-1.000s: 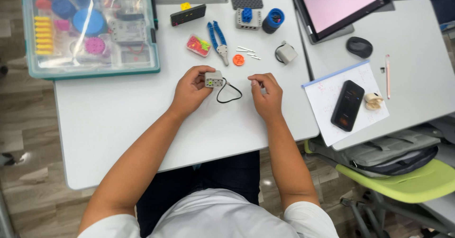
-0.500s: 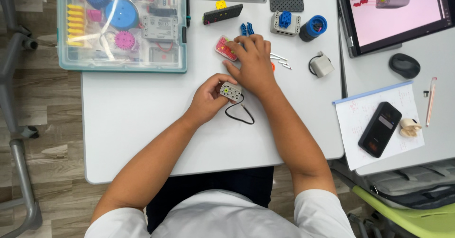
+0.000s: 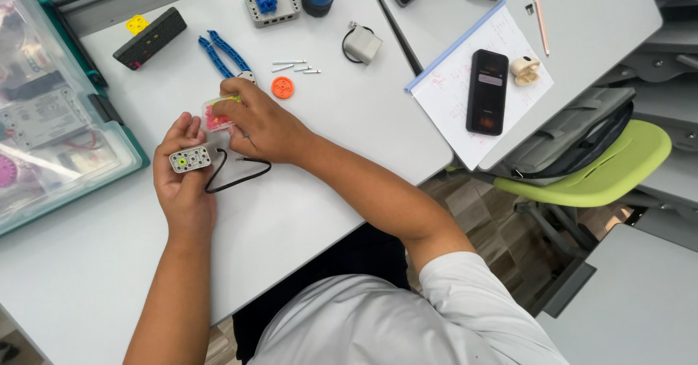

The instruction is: The person assembles small electronic components on a white desk. They attach yellow and green pieces to a black base, then connect a grey module with a cable. The person uses a smartphone and a tablet to reference instructions during the process.

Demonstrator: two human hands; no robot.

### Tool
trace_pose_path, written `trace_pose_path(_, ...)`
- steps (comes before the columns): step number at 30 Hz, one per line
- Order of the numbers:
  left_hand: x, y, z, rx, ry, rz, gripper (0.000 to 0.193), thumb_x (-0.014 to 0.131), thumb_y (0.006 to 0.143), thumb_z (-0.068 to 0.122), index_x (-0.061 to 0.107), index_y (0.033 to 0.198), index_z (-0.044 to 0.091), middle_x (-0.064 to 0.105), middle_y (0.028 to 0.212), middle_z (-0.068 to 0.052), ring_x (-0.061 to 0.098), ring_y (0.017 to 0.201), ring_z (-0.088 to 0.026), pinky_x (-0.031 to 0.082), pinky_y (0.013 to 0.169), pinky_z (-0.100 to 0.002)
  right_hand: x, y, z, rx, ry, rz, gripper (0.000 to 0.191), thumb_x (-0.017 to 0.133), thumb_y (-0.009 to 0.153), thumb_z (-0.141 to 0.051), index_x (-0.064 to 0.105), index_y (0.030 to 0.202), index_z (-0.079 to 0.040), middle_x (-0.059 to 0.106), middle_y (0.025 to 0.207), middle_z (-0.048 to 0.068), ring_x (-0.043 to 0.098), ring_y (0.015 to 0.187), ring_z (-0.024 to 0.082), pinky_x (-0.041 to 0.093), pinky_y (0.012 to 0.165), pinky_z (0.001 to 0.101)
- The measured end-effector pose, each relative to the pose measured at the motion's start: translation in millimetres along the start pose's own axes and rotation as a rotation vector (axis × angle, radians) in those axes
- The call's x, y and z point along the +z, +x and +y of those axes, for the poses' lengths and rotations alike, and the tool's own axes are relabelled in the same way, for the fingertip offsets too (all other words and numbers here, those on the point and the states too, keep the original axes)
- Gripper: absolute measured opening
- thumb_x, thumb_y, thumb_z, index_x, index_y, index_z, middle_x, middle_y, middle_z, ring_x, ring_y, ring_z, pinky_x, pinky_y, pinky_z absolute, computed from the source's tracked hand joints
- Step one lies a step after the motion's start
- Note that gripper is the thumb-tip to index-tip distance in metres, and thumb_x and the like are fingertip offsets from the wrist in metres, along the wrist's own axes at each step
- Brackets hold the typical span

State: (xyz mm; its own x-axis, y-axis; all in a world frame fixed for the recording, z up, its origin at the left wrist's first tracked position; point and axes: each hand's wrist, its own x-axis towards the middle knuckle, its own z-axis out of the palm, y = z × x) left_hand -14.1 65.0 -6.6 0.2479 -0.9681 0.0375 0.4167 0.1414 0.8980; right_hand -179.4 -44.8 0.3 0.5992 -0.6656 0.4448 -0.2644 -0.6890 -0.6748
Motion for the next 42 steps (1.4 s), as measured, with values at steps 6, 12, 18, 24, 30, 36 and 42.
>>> trace_pose_path(6, 11, -1, -1, -0.033, -0.065, -0.072, 0.034, 0.045, 0.093, -0.013, 0.051, 0.119, 0.009, 0.031, 0.168, -0.025, 0.037, 0.157, -0.035, 0.045, 0.123, -0.039, 3, -11, 3, -0.042, 0.041, 0.078, 0.036, 0.065, 0.087, -0.005, 0.053, 0.12, -0.007, 0.045, 0.131, 0.018, 0.057, 0.118, 0.034, 0.052, 0.104, 0.0423)
trace_pose_path(12, 8, 1, -4, -0.054, -0.062, -0.047, 0.039, 0.041, 0.091, -0.014, 0.051, 0.121, 0.01, 0.031, 0.171, -0.026, 0.037, 0.16, -0.036, 0.048, 0.114, -0.032, 12, -10, 12, -0.012, 0.038, 0.063, 0.03, 0.064, 0.088, -0.004, 0.052, 0.115, -0.006, 0.045, 0.132, 0.02, 0.057, 0.117, 0.035, 0.052, 0.103, 0.042)
trace_pose_path(18, 9, 5, -7, -0.062, -0.083, -0.042, 0.042, 0.041, 0.087, -0.015, 0.051, 0.118, 0.01, 0.032, 0.169, -0.024, 0.039, 0.156, -0.035, 0.051, 0.112, -0.033, 11, -8, 13, -0.04, -0.017, 0.049, 0.031, 0.064, 0.085, -0.003, 0.053, 0.114, -0.005, 0.045, 0.131, 0.022, 0.057, 0.116, 0.037, 0.052, 0.1, 0.0435)
trace_pose_path(24, 4, 2, -16, -0.062, -0.198, -0.027, 0.042, 0.041, 0.087, -0.016, 0.052, 0.12, 0.007, 0.029, 0.169, -0.021, 0.037, 0.155, -0.03, 0.05, 0.118, -0.04, 10, -6, 21, -0.088, -0.006, -0.027, 0.032, 0.065, 0.09, -0.003, 0.052, 0.118, -0.007, 0.047, 0.128, 0.023, 0.056, 0.115, 0.039, 0.052, 0.1, 0.0458)
trace_pose_path(30, 5, -6, -19, -0.047, -0.207, -0.019, 0.041, 0.045, 0.091, -0.016, 0.052, 0.122, 0.008, 0.03, 0.168, -0.022, 0.036, 0.155, -0.032, 0.049, 0.114, -0.038, 11, -8, 20, -0.082, 0.06, -0.06, 0.025, 0.057, 0.098, -0.003, 0.049, 0.122, -0.006, 0.045, 0.129, 0.025, 0.056, 0.112, 0.037, 0.052, 0.101, 0.0454)
trace_pose_path(36, 11, -6, -16, -0.004, -0.129, -0.015, 0.041, 0.046, 0.091, -0.018, 0.052, 0.122, 0.008, 0.027, 0.169, -0.022, 0.033, 0.156, -0.032, 0.05, 0.117, -0.04, 10, -5, 13, -0.039, 0.022, -0.04, 0.028, 0.061, 0.097, -0.003, 0.051, 0.123, -0.006, 0.047, 0.129, 0.023, 0.057, 0.114, 0.035, 0.052, 0.1, 0.0431)
trace_pose_path(42, 11, -6, -17, -0.004, -0.101, 0.009, 0.041, 0.047, 0.09, -0.019, 0.052, 0.121, 0.008, 0.025, 0.168, -0.02, 0.033, 0.156, -0.032, 0.052, 0.116, -0.039, 6, 1, 0, -0.006, -0.016, -0.03, 0.032, 0.071, 0.09, -0.006, 0.056, 0.118, -0.004, 0.054, 0.128, 0.018, 0.056, 0.118, 0.034, 0.05, 0.101, 0.043)
